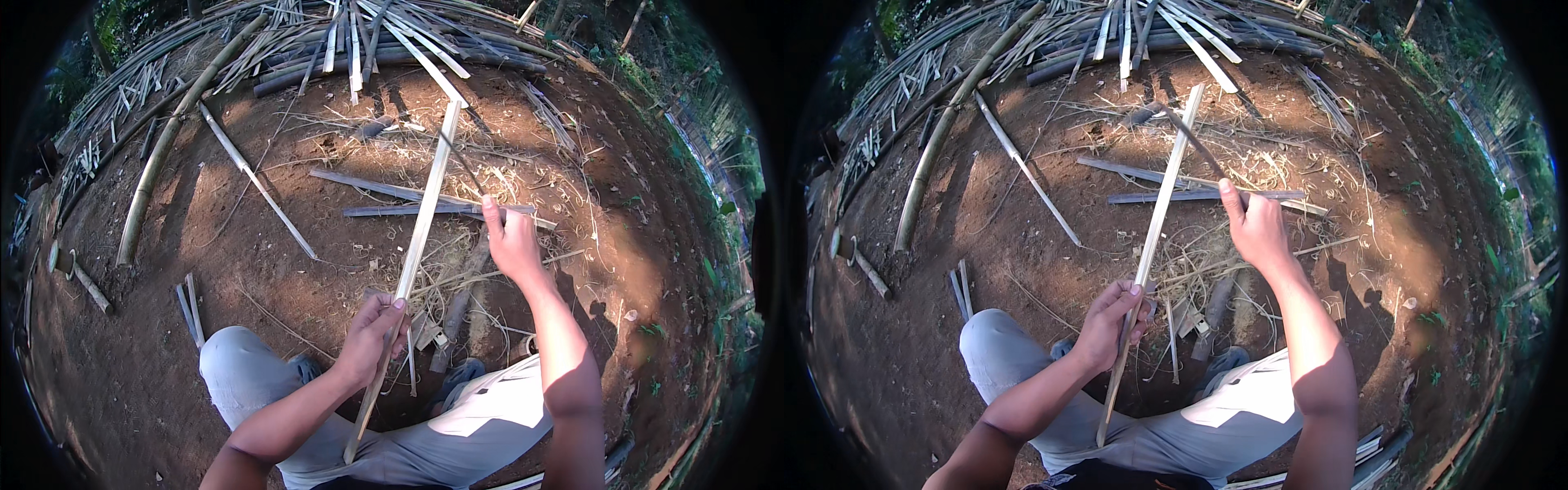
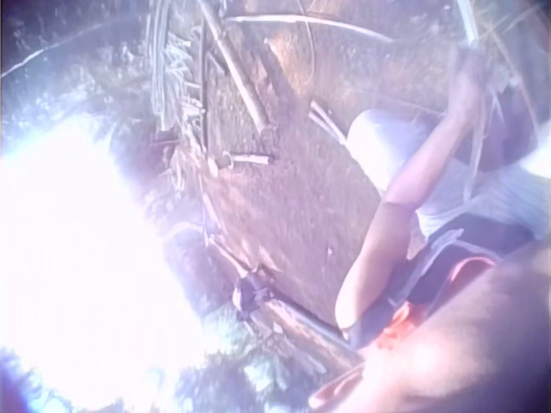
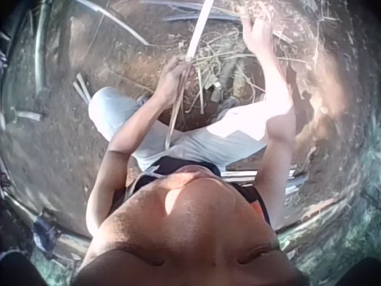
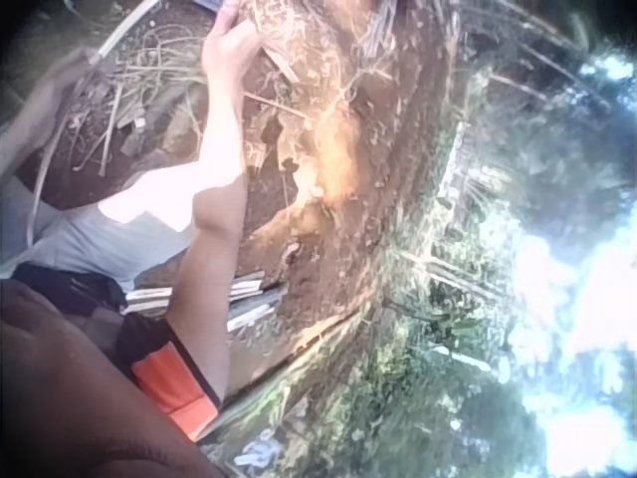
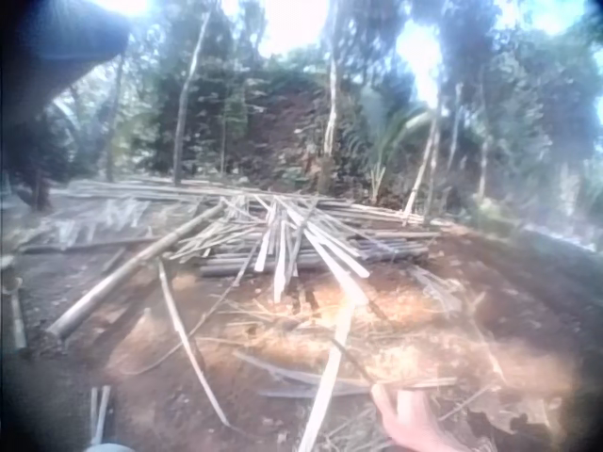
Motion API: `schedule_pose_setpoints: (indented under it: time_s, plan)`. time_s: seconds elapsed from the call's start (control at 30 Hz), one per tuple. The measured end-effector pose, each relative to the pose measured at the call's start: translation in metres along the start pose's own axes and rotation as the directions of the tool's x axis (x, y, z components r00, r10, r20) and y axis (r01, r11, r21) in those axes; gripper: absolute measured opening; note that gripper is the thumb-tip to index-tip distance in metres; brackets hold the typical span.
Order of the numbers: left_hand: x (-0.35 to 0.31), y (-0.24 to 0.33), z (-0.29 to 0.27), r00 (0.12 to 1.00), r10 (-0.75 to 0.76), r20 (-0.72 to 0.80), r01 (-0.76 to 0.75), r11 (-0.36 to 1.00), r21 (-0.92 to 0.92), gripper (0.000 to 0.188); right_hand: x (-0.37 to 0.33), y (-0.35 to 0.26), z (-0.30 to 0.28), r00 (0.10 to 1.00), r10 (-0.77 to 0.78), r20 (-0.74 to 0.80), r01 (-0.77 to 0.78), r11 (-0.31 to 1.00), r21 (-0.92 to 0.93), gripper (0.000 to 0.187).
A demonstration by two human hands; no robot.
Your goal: The person sits on the ground and uses a machete to split long bamboo poles into thin strips. They repeatedly strike the bamboo against a wooden block to separate the sections and then use the blade to shave and refine the strips.
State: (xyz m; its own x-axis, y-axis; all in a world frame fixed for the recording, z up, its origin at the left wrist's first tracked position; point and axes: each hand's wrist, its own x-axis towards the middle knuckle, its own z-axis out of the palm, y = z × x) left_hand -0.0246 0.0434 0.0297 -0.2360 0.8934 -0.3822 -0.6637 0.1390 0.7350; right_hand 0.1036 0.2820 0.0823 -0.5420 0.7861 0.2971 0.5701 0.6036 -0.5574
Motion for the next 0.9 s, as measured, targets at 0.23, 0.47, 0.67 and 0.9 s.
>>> schedule_pose_setpoints:
  time_s: [0.23, 0.47, 0.67, 0.9]
  plan:
    - [0.003, -0.016, -0.010, 0.982, 0.072, -0.173, -0.061, 0.996, 0.064, 0.010, -0.085, -0.062, 0.042, 0.805, -0.400, 0.438, 0.501, 0.854, -0.141, 0.075]
    - [-0.017, -0.020, 0.004, 0.956, 0.155, -0.249, -0.123, 0.982, 0.141, 0.016, -0.084, -0.061, 0.042, 0.784, -0.534, 0.316, 0.596, 0.790, -0.145, 0.069]
    - [-0.022, -0.021, 0.004, 0.942, 0.294, -0.160, -0.256, 0.941, 0.221, 0.027, -0.059, -0.045, 0.038, 0.791, -0.581, 0.192, 0.611, 0.755, -0.238, 0.069]
    - [-0.036, -0.033, 0.012, 0.973, 0.209, -0.092, -0.189, 0.963, 0.193, 0.025, 0.017, 0.004, -0.005, 0.957, -0.256, -0.135, 0.182, 0.895, -0.407, 0.069]
